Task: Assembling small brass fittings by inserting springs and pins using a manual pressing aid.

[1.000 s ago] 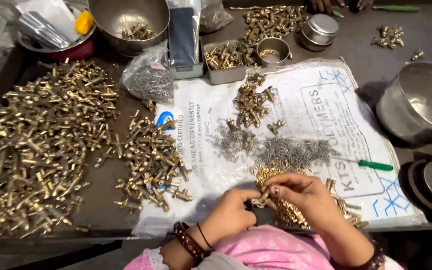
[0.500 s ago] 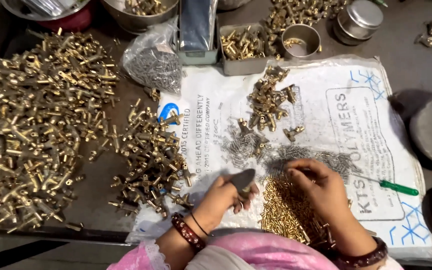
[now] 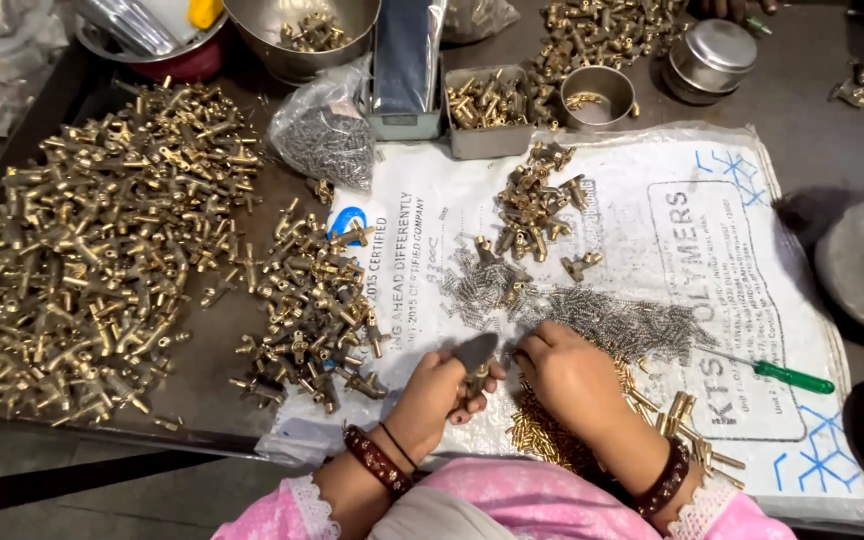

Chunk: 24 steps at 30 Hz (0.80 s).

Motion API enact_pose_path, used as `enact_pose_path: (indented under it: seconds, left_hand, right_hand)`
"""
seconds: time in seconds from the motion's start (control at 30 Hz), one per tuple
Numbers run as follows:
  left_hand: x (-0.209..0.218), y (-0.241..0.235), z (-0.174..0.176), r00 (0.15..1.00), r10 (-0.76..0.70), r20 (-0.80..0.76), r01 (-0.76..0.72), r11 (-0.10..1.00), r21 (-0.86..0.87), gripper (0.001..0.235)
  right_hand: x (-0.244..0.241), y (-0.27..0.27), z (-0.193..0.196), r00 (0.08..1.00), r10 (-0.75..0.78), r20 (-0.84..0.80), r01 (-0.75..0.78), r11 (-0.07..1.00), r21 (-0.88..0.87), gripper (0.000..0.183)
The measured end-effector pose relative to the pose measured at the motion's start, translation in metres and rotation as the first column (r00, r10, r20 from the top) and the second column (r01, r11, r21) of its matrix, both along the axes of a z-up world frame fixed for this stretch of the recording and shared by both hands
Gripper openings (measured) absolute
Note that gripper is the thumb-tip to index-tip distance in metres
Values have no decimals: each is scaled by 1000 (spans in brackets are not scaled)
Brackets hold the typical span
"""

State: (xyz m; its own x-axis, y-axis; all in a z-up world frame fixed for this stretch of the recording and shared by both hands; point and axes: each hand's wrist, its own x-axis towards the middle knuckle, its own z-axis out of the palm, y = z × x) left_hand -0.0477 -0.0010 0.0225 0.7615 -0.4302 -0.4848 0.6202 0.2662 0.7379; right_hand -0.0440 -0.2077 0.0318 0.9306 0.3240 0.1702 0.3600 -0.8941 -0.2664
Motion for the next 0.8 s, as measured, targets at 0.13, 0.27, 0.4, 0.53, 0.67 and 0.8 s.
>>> enact_pose_path:
  seconds: [0.13,0.27,0.4,0.53,0.67,0.8]
  left_hand:
    - [7,-3,14,987,14,-161,-20,999,-34,53]
    - [13,-7,-9,976,-7,-216,-5,998,-55,48]
    - [23,-10,-4,971,29,-239,-39,999,-38,32]
    - [23,-10,-13,974,31,-223,-39,999,-31,23]
    - [15,-13,-19,988,4,-156,-10,999,-38,21]
    - [7,-19,-37,997,-43,-57,42,999,-26,24]
  right_hand:
    - [-5,3,-1,999,25,39,-23,999,-42,17]
    - [-7,5,16,1000,28,5,-29,987,157,16]
    - [-4,12,31,973,150,176,-215,863,457,19]
    - [-1,16,31,972,191,135,-233,859,456,20]
    - [-6,15,33,977,181,116,-214,869,445,20]
    - [-16,10,32,989,138,46,-144,880,452,19]
